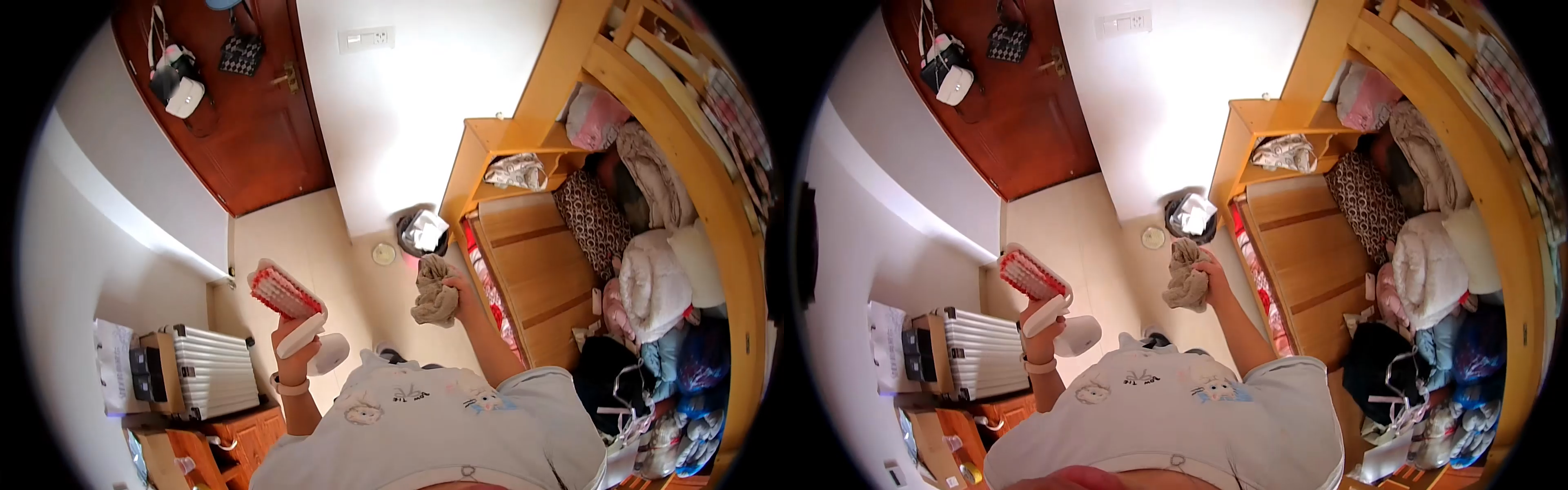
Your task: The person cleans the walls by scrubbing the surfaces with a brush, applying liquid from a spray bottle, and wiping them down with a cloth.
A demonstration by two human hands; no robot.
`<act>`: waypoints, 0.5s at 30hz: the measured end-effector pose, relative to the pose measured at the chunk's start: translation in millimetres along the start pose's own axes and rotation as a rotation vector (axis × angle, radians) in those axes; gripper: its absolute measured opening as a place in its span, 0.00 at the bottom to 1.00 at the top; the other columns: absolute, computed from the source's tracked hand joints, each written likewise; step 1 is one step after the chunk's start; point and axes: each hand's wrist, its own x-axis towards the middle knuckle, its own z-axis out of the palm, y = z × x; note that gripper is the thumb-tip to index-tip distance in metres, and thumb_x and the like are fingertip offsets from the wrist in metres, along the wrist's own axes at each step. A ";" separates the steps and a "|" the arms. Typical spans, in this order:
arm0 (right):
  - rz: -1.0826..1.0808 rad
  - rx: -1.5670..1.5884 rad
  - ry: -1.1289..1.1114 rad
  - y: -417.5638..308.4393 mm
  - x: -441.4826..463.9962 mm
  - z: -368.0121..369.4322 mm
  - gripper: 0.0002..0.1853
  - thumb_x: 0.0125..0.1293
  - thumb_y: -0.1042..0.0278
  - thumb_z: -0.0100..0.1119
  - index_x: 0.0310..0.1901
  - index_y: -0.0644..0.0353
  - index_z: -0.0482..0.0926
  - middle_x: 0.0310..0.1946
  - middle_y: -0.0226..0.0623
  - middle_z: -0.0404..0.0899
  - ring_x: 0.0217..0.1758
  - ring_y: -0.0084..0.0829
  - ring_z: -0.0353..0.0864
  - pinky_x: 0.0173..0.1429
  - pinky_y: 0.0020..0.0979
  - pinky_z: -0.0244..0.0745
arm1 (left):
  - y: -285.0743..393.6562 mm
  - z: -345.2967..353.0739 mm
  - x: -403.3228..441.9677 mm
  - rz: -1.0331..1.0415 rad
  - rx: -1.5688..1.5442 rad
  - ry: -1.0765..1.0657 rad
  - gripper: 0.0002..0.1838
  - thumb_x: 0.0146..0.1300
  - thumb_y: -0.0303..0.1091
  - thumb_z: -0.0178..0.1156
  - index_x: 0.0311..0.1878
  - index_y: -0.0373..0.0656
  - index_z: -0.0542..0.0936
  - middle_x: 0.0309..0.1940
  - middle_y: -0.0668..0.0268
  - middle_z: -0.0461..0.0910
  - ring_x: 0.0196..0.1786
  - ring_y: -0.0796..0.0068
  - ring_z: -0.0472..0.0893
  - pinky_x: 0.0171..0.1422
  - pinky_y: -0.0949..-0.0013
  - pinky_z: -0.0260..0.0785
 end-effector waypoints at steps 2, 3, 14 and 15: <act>-0.138 -0.269 0.158 -33.3 40.2 1.1 0.24 0.47 0.78 0.50 0.51 0.63 0.70 0.40 0.41 0.76 0.38 0.33 0.77 0.46 0.33 0.75 | 4.3 7.3 38.9 0.029 0.032 0.008 0.17 0.33 0.26 0.58 0.33 0.33 0.81 0.37 0.56 0.77 0.44 0.65 0.75 0.49 0.68 0.66; -0.149 -0.271 0.194 -51.5 60.8 0.4 0.25 0.46 0.79 0.51 0.52 0.62 0.70 0.40 0.40 0.75 0.38 0.32 0.77 0.45 0.32 0.75 | 3.9 8.9 54.0 0.020 -0.033 0.009 0.18 0.33 0.26 0.58 0.33 0.32 0.81 0.36 0.57 0.77 0.43 0.66 0.75 0.47 0.68 0.67; -0.898 -0.817 -0.162 -335.4 331.9 97.0 0.26 0.51 0.83 0.52 0.55 0.59 0.65 0.46 0.37 0.72 0.48 0.28 0.72 0.52 0.28 0.69 | -44.1 94.0 178.9 -0.105 -0.158 0.364 0.26 0.33 0.28 0.59 0.43 0.31 0.76 0.28 0.65 0.74 0.26 0.79 0.71 0.28 0.80 0.64; -0.962 -0.882 -0.196 -358.6 361.7 109.6 0.27 0.51 0.84 0.52 0.55 0.58 0.65 0.47 0.37 0.71 0.48 0.27 0.72 0.52 0.26 0.69 | -47.6 104.9 189.4 -0.115 -0.158 0.431 0.26 0.33 0.28 0.58 0.43 0.30 0.76 0.28 0.65 0.74 0.25 0.79 0.71 0.27 0.80 0.63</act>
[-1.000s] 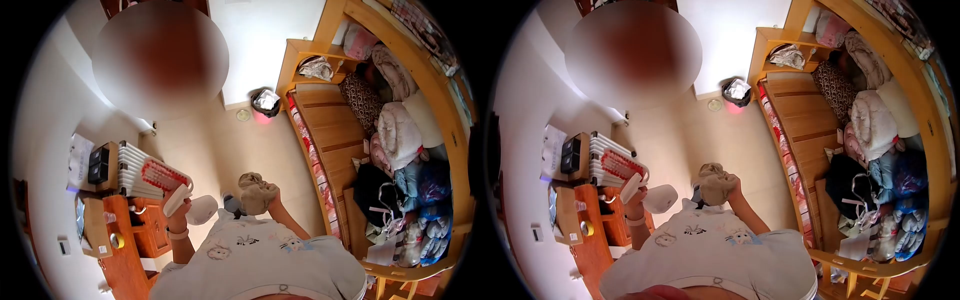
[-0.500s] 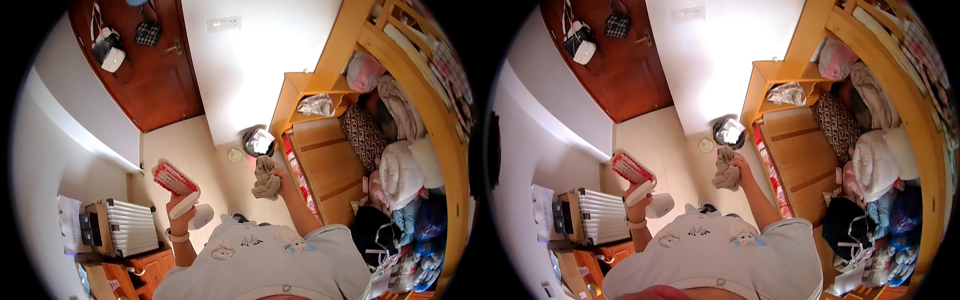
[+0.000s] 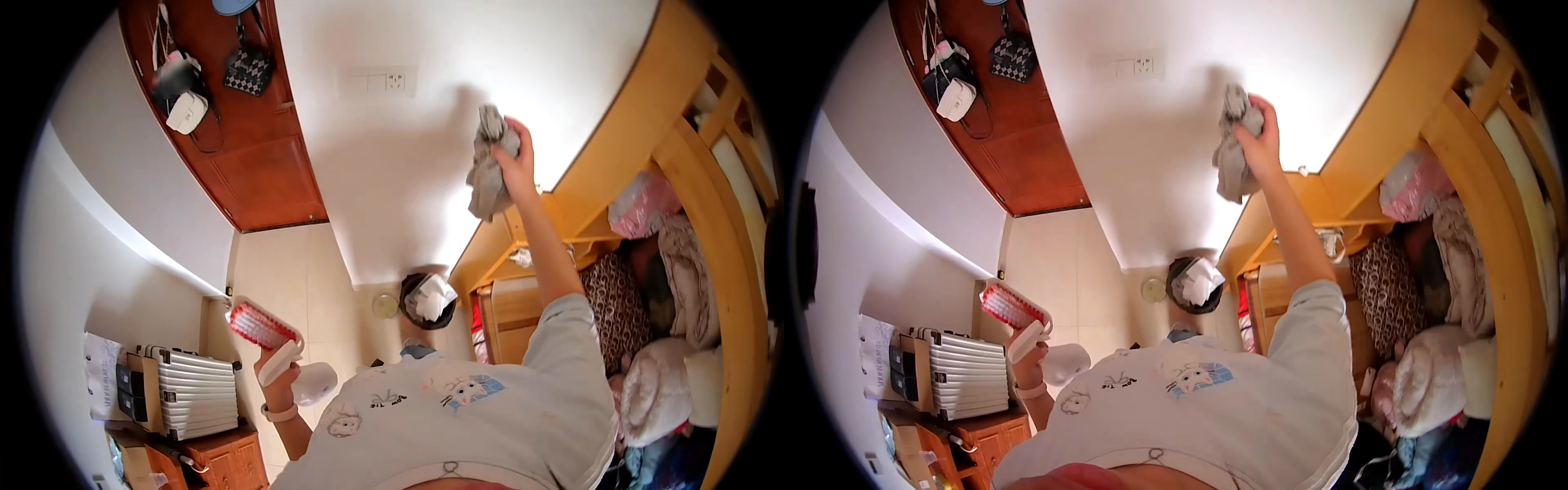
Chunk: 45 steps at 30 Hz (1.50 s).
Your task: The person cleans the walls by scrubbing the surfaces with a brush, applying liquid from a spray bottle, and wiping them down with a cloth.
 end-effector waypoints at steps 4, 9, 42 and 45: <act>-0.189 -0.210 -0.088 25.4 117.2 2.3 0.26 0.50 0.78 0.55 0.55 0.57 0.67 0.51 0.40 0.70 0.54 0.33 0.70 0.57 0.35 0.65 | 18.5 56.1 11.6 -0.039 0.003 0.250 0.26 0.31 0.25 0.54 0.41 0.27 0.77 0.26 0.62 0.75 0.23 0.78 0.71 0.25 0.79 0.63; -0.856 -1.028 -0.038 85.6 168.5 32.1 0.29 0.42 0.63 0.58 0.53 0.55 0.72 0.57 0.44 0.67 0.63 0.50 0.60 0.64 0.56 0.50 | 12.1 77.5 9.6 -0.025 -0.125 0.403 0.23 0.31 0.28 0.54 0.37 0.28 0.77 0.24 0.64 0.73 0.22 0.77 0.70 0.26 0.78 0.62; -0.805 -0.858 -0.144 169.3 67.7 100.6 0.19 0.51 0.77 0.53 0.48 0.59 0.74 0.50 0.38 0.73 0.59 0.41 0.69 0.62 0.42 0.62 | 33.3 95.3 22.1 0.018 0.041 0.384 0.19 0.34 0.26 0.50 0.35 0.29 0.73 0.22 0.63 0.70 0.24 0.74 0.70 0.31 0.76 0.64; -0.768 -0.821 -0.097 173.8 60.6 109.1 0.20 0.50 0.76 0.54 0.48 0.61 0.73 0.51 0.41 0.72 0.59 0.45 0.67 0.62 0.45 0.62 | 34.5 102.2 23.8 0.049 0.085 0.481 0.21 0.33 0.26 0.53 0.38 0.28 0.74 0.24 0.63 0.73 0.24 0.74 0.72 0.30 0.76 0.66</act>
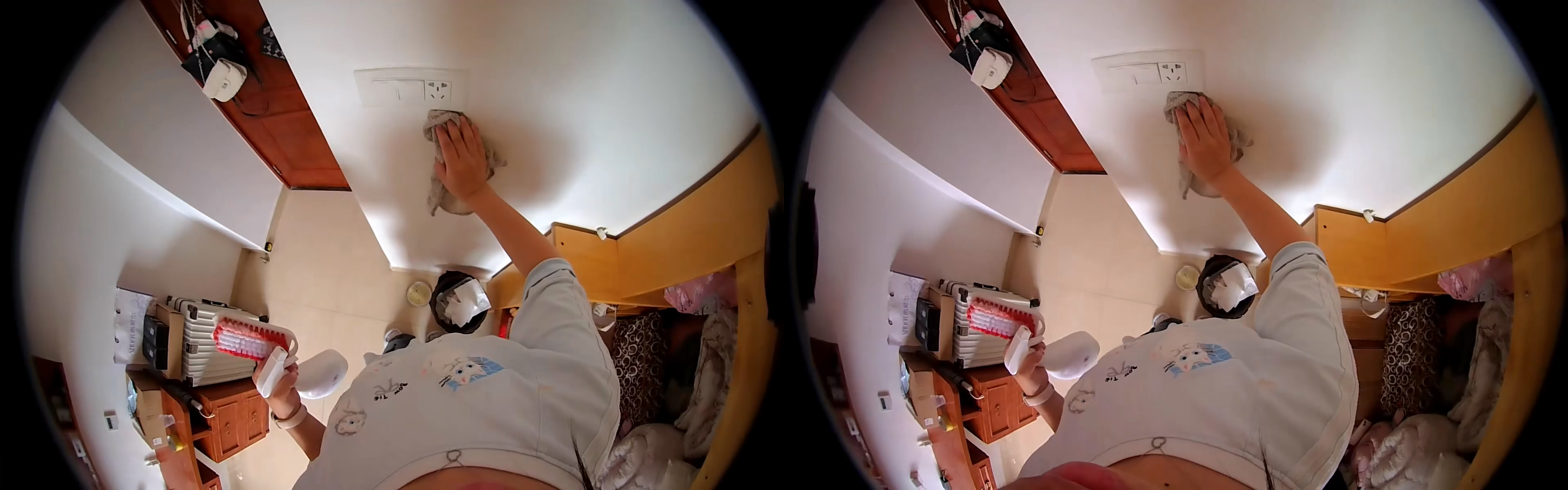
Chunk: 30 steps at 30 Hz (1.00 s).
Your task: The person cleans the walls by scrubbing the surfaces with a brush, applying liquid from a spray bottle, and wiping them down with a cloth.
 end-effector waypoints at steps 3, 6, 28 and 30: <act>-0.028 0.109 -0.071 -7.8 10.7 9.3 0.19 0.50 0.76 0.54 0.48 0.63 0.73 0.49 0.41 0.72 0.59 0.44 0.67 0.61 0.47 0.61 | 0.4 -1.0 -0.2 0.008 -0.057 0.040 0.23 0.33 0.26 0.54 0.39 0.28 0.75 0.26 0.62 0.75 0.25 0.75 0.74 0.30 0.77 0.67; -0.192 0.199 -0.078 -31.1 31.0 35.4 0.17 0.51 0.76 0.53 0.46 0.64 0.73 0.46 0.41 0.73 0.56 0.41 0.68 0.60 0.44 0.62 | -0.3 -7.1 -1.8 -0.025 -0.122 0.000 0.23 0.33 0.25 0.54 0.39 0.28 0.75 0.28 0.61 0.75 0.25 0.74 0.74 0.30 0.76 0.69; 0.112 -0.111 0.038 22.5 2.1 -33.6 0.18 0.46 0.76 0.53 0.43 0.63 0.76 0.46 0.40 0.74 0.54 0.45 0.70 0.59 0.43 0.63 | -14.7 -28.8 16.5 0.043 0.093 -0.192 0.19 0.28 0.25 0.52 0.31 0.31 0.79 0.29 0.58 0.78 0.27 0.73 0.75 0.33 0.74 0.67; 0.169 -0.160 0.056 29.6 0.3 -40.2 0.19 0.45 0.77 0.55 0.43 0.63 0.76 0.47 0.41 0.73 0.54 0.46 0.69 0.59 0.43 0.62 | -16.2 -21.2 16.8 -0.031 0.065 -0.146 0.20 0.28 0.23 0.54 0.33 0.31 0.80 0.33 0.57 0.78 0.29 0.73 0.75 0.33 0.74 0.68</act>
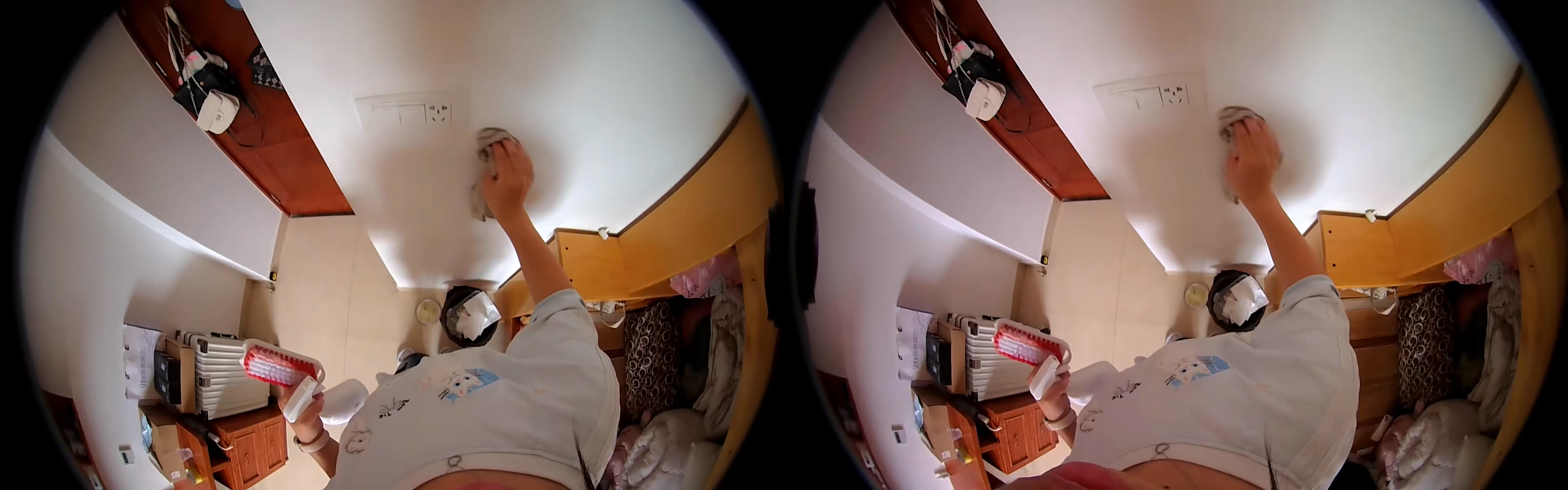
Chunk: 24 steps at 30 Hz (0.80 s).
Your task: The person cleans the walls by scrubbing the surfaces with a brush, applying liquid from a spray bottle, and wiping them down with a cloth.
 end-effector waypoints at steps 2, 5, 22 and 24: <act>0.198 0.097 0.116 -2.6 1.6 2.6 0.21 0.43 0.79 0.57 0.45 0.64 0.75 0.49 0.43 0.71 0.55 0.47 0.68 0.58 0.44 0.62 | -25.1 -11.3 6.7 0.128 0.040 -0.048 0.23 0.30 0.24 0.53 0.37 0.27 0.76 0.29 0.57 0.77 0.25 0.74 0.75 0.28 0.77 0.67; 0.171 0.200 0.057 -32.3 2.2 18.9 0.25 0.42 0.80 0.58 0.48 0.64 0.73 0.51 0.45 0.68 0.55 0.48 0.66 0.58 0.44 0.62 | -19.4 -10.2 2.8 0.137 -0.031 -0.058 0.25 0.30 0.23 0.53 0.40 0.28 0.76 0.32 0.57 0.77 0.25 0.75 0.75 0.28 0.77 0.66; -0.315 0.595 0.004 -138.7 40.6 145.0 0.16 0.46 0.78 0.54 0.40 0.63 0.75 0.40 0.41 0.72 0.44 0.40 0.70 0.50 0.36 0.68 | -20.4 0.2 -13.2 0.017 0.081 0.158 0.18 0.33 0.23 0.53 0.34 0.31 0.79 0.28 0.64 0.75 0.28 0.76 0.72 0.34 0.76 0.66; -0.344 0.630 -0.071 -143.4 19.9 155.1 0.11 0.46 0.78 0.53 0.35 0.63 0.75 0.35 0.39 0.72 0.41 0.39 0.69 0.49 0.36 0.68 | -20.1 2.9 -13.5 0.041 0.046 0.179 0.18 0.33 0.24 0.54 0.34 0.32 0.79 0.27 0.64 0.75 0.27 0.77 0.72 0.33 0.77 0.65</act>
